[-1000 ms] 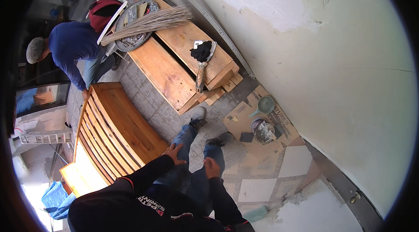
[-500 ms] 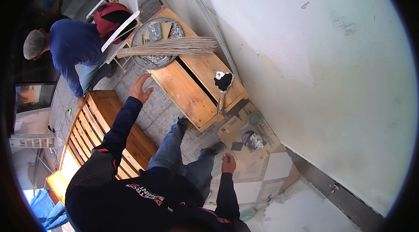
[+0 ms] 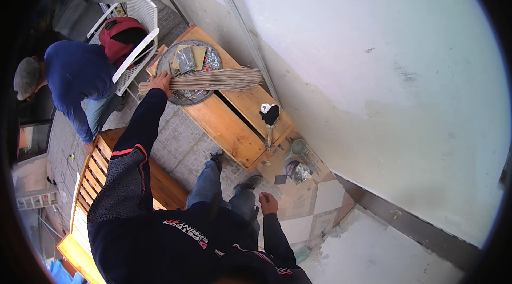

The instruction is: The person moves around a cluttered workspace, handling a metal bowl, wooden planks, and a white plastic chair. They place the bowl on a wooden crate, pick up and set down a plank, and later move the chair. Another person is present and works on a wooden pallet nearby.

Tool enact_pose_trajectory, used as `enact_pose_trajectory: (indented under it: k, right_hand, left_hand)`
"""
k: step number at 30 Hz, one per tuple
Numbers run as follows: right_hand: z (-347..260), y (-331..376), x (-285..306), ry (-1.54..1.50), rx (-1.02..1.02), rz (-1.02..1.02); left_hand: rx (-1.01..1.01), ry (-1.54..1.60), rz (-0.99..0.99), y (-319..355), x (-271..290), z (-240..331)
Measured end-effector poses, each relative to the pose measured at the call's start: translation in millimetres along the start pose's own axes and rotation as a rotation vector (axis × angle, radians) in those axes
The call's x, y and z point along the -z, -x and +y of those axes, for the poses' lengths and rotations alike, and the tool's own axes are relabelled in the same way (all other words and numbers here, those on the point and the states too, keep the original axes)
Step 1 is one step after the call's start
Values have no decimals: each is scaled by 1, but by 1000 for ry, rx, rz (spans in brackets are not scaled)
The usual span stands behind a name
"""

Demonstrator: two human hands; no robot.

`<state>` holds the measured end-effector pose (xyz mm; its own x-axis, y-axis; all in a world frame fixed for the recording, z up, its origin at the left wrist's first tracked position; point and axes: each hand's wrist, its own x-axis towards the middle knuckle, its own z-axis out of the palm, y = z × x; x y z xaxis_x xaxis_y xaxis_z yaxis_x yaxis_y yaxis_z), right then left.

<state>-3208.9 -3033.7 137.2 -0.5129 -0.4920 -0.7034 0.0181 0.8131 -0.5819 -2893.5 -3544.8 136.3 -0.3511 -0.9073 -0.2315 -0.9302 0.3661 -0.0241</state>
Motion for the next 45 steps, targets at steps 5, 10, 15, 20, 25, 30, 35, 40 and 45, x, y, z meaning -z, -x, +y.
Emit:
enact_pose_trajectory:
  k: [5, 10, 15, 20, 25, 30, 35, 40, 45]
  right_hand:
    - [33, 30, 16, -231, -206, 146]
    - [67, 48, -1, -122, -190, 69]
    - [71, 32, -11, -182, -176, -123]
    - [68, -9, 34, -122, -156, -390]
    - [74, -47, 101, 119, -219, -429]
    - [73, -60, 164, 616, -134, -580]
    - [57, -60, 155, 945, 8, -715]
    - [28, -37, 73, 991, 145, -760]
    - [-4, 20, -24, 914, 176, -844]
  left_hand:
    - [-11, 260, 108, 65, 46, -5]
    - [98, 550, -14, 148, 81, 11]
    - [170, 778, -77, 246, 84, 51]
    - [332, 1040, -65, 360, 68, 132]
    - [691, 1116, 66, 498, 35, 205]
    - [1137, 1073, 87, 627, -7, 264]
    - [1633, 1235, 344, 717, -51, 325]
    - [2065, 1637, 997, 759, -110, 357]
    - [2403, 1629, 1228, 805, -182, 337]
